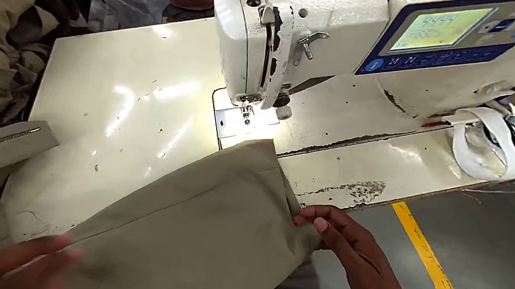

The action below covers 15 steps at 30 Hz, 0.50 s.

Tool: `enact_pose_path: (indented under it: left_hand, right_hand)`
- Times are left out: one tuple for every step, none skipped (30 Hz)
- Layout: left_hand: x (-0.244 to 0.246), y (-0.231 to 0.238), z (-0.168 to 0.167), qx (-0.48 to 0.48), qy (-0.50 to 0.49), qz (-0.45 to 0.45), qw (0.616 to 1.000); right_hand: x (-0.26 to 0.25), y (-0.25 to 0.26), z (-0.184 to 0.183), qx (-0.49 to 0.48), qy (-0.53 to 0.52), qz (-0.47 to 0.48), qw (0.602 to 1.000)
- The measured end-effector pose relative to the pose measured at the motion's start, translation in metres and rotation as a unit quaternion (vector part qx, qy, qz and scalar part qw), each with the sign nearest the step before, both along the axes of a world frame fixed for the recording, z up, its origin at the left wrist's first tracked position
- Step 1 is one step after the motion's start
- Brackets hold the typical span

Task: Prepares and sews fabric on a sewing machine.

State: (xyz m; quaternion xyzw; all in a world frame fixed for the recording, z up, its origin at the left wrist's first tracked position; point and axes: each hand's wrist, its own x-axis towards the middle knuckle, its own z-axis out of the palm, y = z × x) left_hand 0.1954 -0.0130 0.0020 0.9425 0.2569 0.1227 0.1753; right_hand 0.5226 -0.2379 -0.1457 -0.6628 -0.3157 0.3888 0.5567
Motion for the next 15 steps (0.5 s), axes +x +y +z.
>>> enact_pose_path:
  left_hand:
    - [0.008, 0.000, -0.011, -0.032, 0.063, -0.017, 0.997]
    - [0.012, 0.000, -0.027, -0.051, 0.125, -0.031, 0.990]
    - [0.012, 0.000, -0.043, -0.064, 0.171, -0.040, 0.982]
    - [0.010, -0.002, -0.055, -0.074, 0.186, -0.040, 0.979]
    - [0.007, -0.003, -0.061, -0.076, 0.173, -0.034, 0.981]
    - [0.005, -0.006, -0.060, -0.077, 0.143, -0.024, 0.986]
    - [0.005, -0.009, -0.057, -0.080, 0.098, -0.014, 0.992]
    - [0.009, -0.015, -0.054, -0.087, 0.038, -0.004, 0.995]
    - [0.015, -0.022, -0.052, -0.102, -0.031, 0.004, 0.994]
    - [0.025, -0.029, -0.052, -0.126, -0.100, 0.009, 0.987]
    - [0.038, -0.038, -0.053, -0.159, -0.153, 0.009, 0.975]
    - [0.052, -0.046, -0.056, -0.198, -0.188, 0.006, 0.962]
    - [0.065, -0.055, -0.059, -0.231, -0.204, -0.001, 0.951]
    - [0.078, -0.062, -0.063, -0.252, -0.205, -0.008, 0.946]
    - [0.089, -0.067, -0.066, -0.262, -0.198, -0.015, 0.944]
  right_hand:
    - [0.001, 0.002, 0.004, -0.016, 0.000, 0.018, 1.000]
    - [0.001, 0.003, 0.006, -0.028, -0.006, 0.031, 0.999]
    - [0.001, 0.006, 0.007, -0.036, -0.015, 0.040, 0.998]
    - [0.002, 0.008, 0.008, -0.043, -0.023, 0.050, 0.998]
    - [0.003, 0.012, 0.009, -0.048, -0.033, 0.062, 0.996]
    - [0.005, 0.016, 0.010, -0.050, -0.046, 0.076, 0.995]
    - [0.008, 0.021, 0.012, -0.047, -0.066, 0.088, 0.993]
    - [0.010, 0.027, 0.014, -0.037, -0.097, 0.096, 0.990]
    - [0.012, 0.034, 0.016, -0.025, -0.138, 0.098, 0.985]
    - [0.014, 0.043, 0.018, -0.017, -0.179, 0.094, 0.979]
    - [0.016, 0.051, 0.020, -0.012, -0.208, 0.088, 0.974]
    - [0.019, 0.060, 0.022, -0.017, -0.220, 0.086, 0.972]
    - [0.019, 0.069, 0.024, -0.026, -0.207, 0.087, 0.974]
    - [0.018, 0.074, 0.028, -0.032, -0.162, 0.092, 0.982]
    - [0.015, 0.076, 0.032, -0.026, -0.115, 0.093, 0.989]
